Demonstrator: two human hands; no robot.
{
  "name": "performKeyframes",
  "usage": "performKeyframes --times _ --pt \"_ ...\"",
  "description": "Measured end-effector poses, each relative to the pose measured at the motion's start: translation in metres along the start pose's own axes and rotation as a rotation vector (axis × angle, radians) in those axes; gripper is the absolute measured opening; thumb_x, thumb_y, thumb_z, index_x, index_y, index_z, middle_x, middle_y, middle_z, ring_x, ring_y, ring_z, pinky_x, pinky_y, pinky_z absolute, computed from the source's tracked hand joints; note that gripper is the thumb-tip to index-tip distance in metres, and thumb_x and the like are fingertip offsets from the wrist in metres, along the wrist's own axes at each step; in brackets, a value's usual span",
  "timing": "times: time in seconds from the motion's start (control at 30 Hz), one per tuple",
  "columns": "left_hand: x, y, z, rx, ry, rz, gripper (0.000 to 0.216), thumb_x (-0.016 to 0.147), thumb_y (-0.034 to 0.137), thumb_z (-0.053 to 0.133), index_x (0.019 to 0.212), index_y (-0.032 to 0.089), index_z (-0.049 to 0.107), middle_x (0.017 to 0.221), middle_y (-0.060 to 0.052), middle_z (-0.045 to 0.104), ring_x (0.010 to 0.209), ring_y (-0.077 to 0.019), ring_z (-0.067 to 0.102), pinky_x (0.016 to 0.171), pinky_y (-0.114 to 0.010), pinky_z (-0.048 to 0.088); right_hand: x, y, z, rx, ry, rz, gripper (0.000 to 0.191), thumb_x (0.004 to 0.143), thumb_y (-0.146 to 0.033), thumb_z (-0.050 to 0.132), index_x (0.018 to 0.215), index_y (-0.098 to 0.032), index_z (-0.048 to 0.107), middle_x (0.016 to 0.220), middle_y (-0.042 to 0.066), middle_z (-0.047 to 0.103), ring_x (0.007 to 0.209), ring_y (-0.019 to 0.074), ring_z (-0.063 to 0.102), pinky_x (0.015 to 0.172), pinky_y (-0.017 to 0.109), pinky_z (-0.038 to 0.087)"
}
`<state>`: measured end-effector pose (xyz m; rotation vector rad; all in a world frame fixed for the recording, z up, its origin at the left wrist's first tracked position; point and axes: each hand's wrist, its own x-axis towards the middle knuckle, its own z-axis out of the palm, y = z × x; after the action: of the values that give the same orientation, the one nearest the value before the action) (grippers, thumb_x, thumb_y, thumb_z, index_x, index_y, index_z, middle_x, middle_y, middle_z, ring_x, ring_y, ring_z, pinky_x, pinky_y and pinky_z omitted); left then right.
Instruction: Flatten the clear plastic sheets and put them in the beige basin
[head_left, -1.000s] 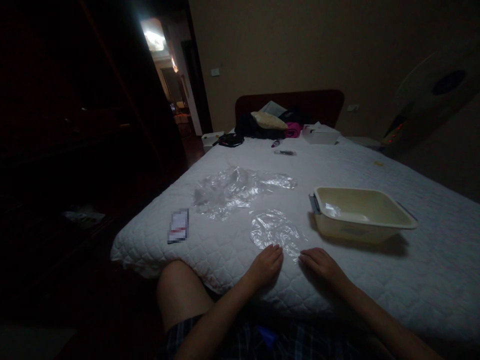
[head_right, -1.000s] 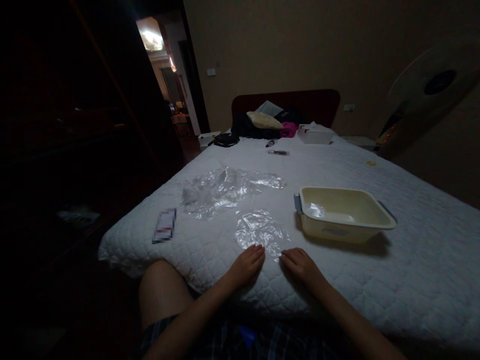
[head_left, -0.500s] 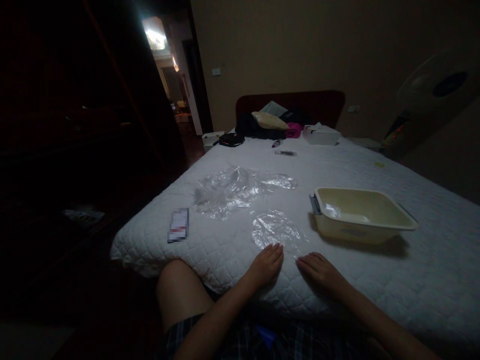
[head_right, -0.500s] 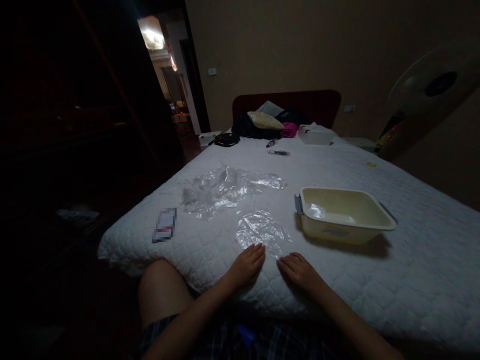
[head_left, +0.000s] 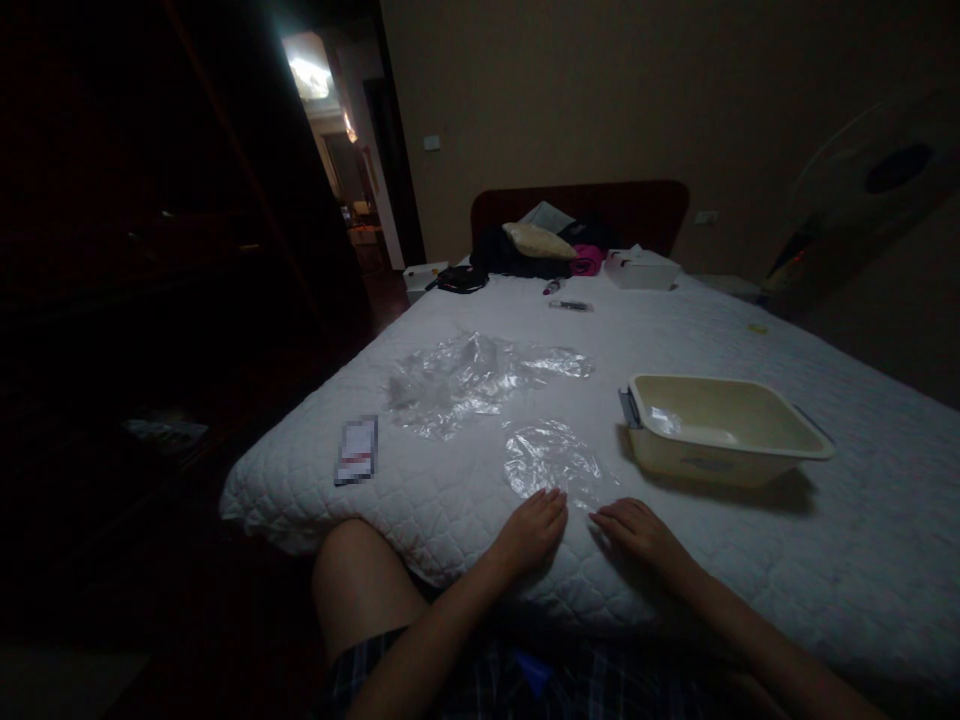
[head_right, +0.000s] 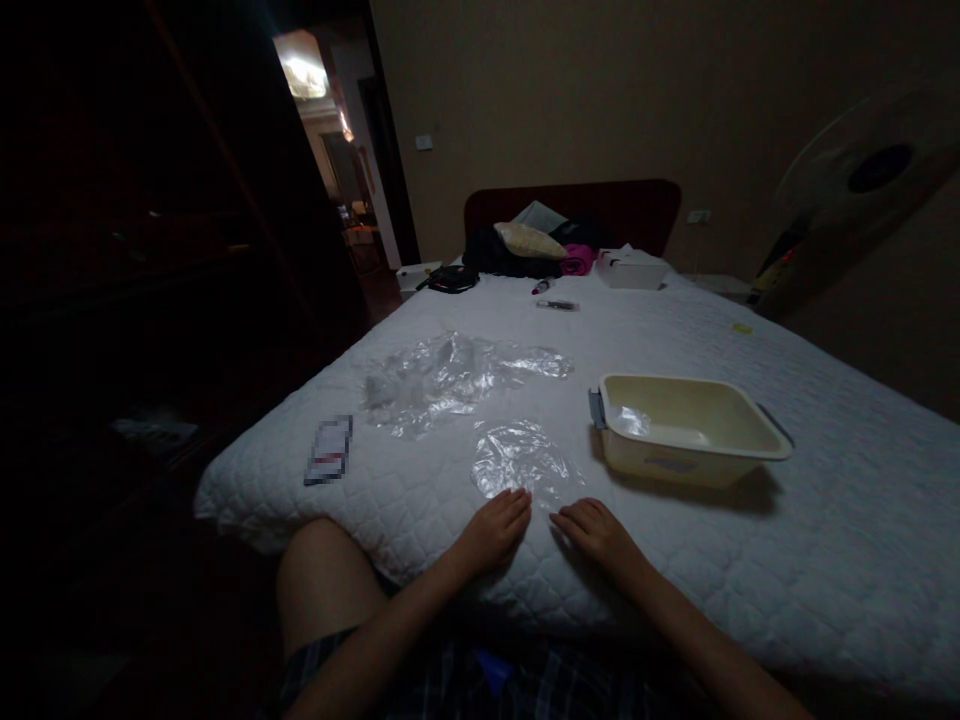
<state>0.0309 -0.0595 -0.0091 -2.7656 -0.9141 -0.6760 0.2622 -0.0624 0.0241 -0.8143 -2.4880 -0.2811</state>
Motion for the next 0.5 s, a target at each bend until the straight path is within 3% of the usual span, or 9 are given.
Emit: performKeyframes --times 0.23,0.5 --pt "0.000 0.000 0.001 0.001 0.000 0.002 0.036 0.080 0.014 0.042 0.115 0.009 0.045 0.126 -0.015 0.046 0.123 -0.0223 0.034 0.099 -0.041 0.034 0.025 0.009 -0.005 0.065 0.050 0.091 0.033 0.081 -0.012 0.041 0.110 -0.020 0.055 0.092 0.009 0.063 0.084 0.0183 0.056 0.076 0.036 0.044" --pt "-0.001 -0.002 0.004 0.012 0.000 0.010 0.037 0.079 0.016 0.044 0.115 0.007 0.045 0.124 -0.015 0.047 0.122 -0.0229 0.035 0.100 -0.040 0.033 0.067 0.020 0.018 0.089 0.047 0.151 0.035 0.078 -0.006 0.039 0.106 -0.018 0.056 0.091 0.008 0.063 0.085 0.0194 0.054 0.080 0.037 0.039"
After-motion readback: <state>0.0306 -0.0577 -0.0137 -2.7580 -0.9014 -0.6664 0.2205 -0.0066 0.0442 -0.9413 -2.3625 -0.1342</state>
